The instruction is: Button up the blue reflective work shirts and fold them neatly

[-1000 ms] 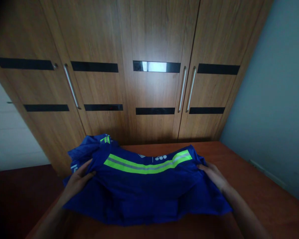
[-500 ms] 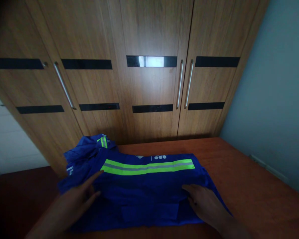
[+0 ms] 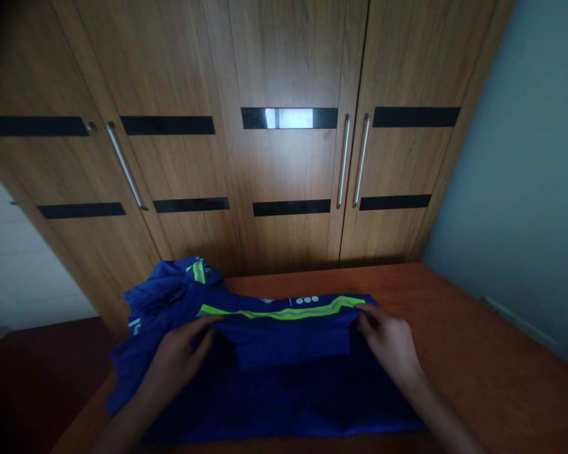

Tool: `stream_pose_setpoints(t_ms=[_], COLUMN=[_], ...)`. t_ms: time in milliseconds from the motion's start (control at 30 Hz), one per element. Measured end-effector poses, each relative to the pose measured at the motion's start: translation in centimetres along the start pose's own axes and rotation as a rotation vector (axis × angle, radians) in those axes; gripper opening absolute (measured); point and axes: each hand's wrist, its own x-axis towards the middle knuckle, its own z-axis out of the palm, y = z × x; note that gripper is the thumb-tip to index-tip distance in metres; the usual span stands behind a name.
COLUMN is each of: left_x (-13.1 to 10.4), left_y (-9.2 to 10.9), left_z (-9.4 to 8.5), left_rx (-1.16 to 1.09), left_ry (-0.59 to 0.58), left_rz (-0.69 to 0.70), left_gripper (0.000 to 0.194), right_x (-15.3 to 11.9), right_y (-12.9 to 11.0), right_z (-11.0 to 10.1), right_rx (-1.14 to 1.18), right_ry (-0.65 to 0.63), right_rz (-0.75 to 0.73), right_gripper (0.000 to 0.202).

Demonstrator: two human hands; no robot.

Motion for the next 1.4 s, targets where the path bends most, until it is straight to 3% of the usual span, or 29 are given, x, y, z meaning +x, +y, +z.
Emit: stream_pose_setpoints(t_ms=[100,200,300,467,700,867,1100,1233,1400], left_x=[5.7,10.9,13.1,11.0,6.4,5.5,6.6,8.1,9.9], left_y=[0.2,0.1,-0.1,-0.7,-3.0,-4.1,-4.3,-4.3,-5.2], left_z=[-0.6,-0.5,0.0,1.1,2.4,3.1,3.8,2.1,-3.1], left_rx=[0.051,0.212,0.372,0.517,0.666,0.661,0.461,0.280,-0.097], left_ry=[0.105,0.108,0.121,0.079,-0.174,-0.234,-0.211,-0.144,0.015], left_rz=[0.059,0.178,0.211,0.234,0.152,0.125,-0.028,-0.117,-0.232], left_gripper=[0.039,0.064,0.058,0.042,0.036,0.029,0.029,0.025,0.033], right_x=[6.2,11.4,13.3,11.0,6.2,3.7,1.8,2.4,3.8], right_y=[-2.2,-3.9,-4.2,-1.6,2.7,2.4,1.7,2.5,4.1], right_z=[0.4,1.8,3.8,6.8,7.7,7.2,6.4,6.3,6.3], right_rx=[0.041,0.046,-0.041,-0.156,-0.369,-0.480,-0.603,-0.612,-0.543], right_ry=[0.129,0.077,-0.025,-0.159,-0.357,-0.394,-0.357,-0.347,-0.341], right_rz=[-0.008,-0.161,-0.236,-0.212,-0.100,-0.080,-0.115,-0.075,0.004], right_gripper=[0.031,0.048,0.060,0.055,0.050,0.039,0.029,0.024,0.028])
